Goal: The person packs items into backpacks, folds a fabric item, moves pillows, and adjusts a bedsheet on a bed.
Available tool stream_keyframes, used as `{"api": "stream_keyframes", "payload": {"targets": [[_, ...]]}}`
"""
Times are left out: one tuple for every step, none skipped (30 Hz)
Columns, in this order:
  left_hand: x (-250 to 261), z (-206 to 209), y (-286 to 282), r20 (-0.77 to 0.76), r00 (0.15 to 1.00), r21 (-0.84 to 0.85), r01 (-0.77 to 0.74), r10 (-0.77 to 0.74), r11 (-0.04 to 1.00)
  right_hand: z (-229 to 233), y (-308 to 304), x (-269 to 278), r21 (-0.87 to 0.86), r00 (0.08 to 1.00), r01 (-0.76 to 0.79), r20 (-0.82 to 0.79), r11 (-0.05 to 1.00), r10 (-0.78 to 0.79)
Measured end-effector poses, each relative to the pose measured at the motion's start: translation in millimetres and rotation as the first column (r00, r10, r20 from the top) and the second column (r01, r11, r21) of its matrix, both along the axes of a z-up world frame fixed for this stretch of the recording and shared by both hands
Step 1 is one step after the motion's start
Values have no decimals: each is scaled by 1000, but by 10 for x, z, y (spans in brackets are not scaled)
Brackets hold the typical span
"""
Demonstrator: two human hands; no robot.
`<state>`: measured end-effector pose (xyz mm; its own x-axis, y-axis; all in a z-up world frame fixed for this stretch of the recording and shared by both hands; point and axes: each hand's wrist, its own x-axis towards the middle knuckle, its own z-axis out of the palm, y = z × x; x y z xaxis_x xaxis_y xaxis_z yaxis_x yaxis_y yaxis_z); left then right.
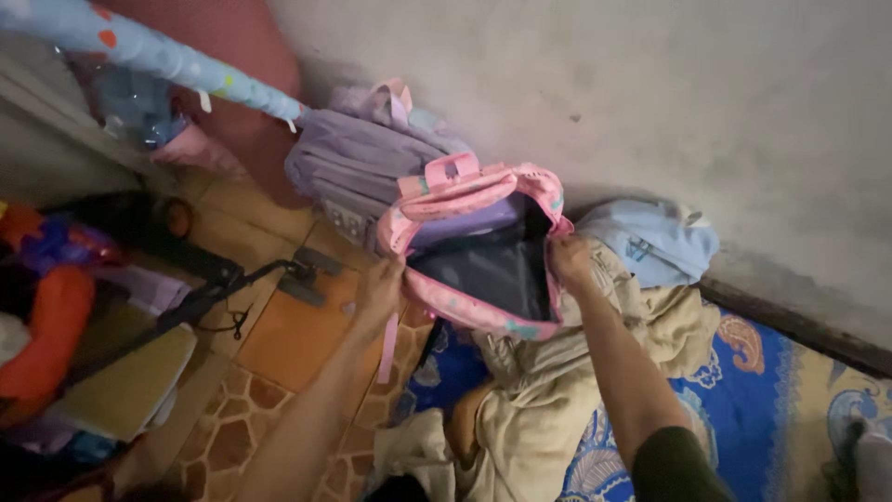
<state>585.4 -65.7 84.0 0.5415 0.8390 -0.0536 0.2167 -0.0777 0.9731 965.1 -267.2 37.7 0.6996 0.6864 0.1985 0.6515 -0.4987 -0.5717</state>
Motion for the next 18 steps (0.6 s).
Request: {"api": "stream_keyframes", "payload": {"targets": [[-61, -11, 30, 0, 1000, -2, -2, 2, 1000, 106, -68, -15, 20, 983, 12, -181, 1000, -8], [-106, 5, 86, 77, 997, -20, 22, -20, 1000, 210, -129, -57, 34, 934, 27, -358, 999, -13], [-150, 51, 96, 153, 987, -37, 47, -41, 998, 321, -157, -122, 30, 933, 26, -360, 999, -14], [-209, 138, 83, 157, 987, -36, 47, -41, 998, 474, -142, -164, 76, 948, 39, -318, 996, -13], [-331, 249, 53, 93, 995, 23, 40, -42, 999, 628, -156, -236, 121, 961, 48, -276, 991, -13], [-453, 361, -11, 25, 999, 83, 38, -41, 996, 762, -218, -351, 122, 962, 50, -273, 991, -15], [-544, 466, -84, 28, 999, 84, 40, -43, 996, 888, -284, -472, 152, 942, 100, -333, 983, -45], [-622, 574, -102, 21, 999, 98, 22, -24, 995, 1014, -300, -574, 185, 918, 151, -389, 971, -69], [-702, 668, -116, 14, 1000, 112, 4, -6, 994, 1131, -322, -677, 193, 921, 151, -384, 969, -67], [-765, 743, -124, 21, 1000, 119, 6, -8, 993, 1237, -361, -781, 274, 928, 131, -372, 953, -20], [-818, 813, -122, 71, 997, 111, -15, 7, 994, 1335, -402, -896, 353, 934, 108, -355, 929, 26], [-898, 869, -158, 118, 993, 97, -32, 20, 995, 1445, -453, -1014, 354, 936, 111, -351, 929, 22], [-997, 935, -187, 122, 992, 98, -27, 15, 995, 1583, -469, -1101, 322, 965, 55, -261, 945, 33], [-1103, 1021, -199, 194, 980, 149, -64, 34, 987, 1725, -496, -1197, 285, 985, 3, -168, 958, 47], [-1210, 1114, -209, 266, 963, 197, -104, 49, 975, 1854, -534, -1318, 287, 985, 8, -165, 958, 42], [-1333, 1202, -212, 302, 950, 151, -133, 82, 980, 1958, -549, -1459, 296, 970, 79, -243, 952, -5], [-1449, 1286, -214, 336, 935, 103, -159, 116, 982, 2044, -557, -1606, 299, 946, 150, -320, 942, -49], [-1576, 1372, -207, 336, 935, 107, -157, 112, 982, 2131, -572, -1738, 303, 946, 152, -321, 941, -50]]}}
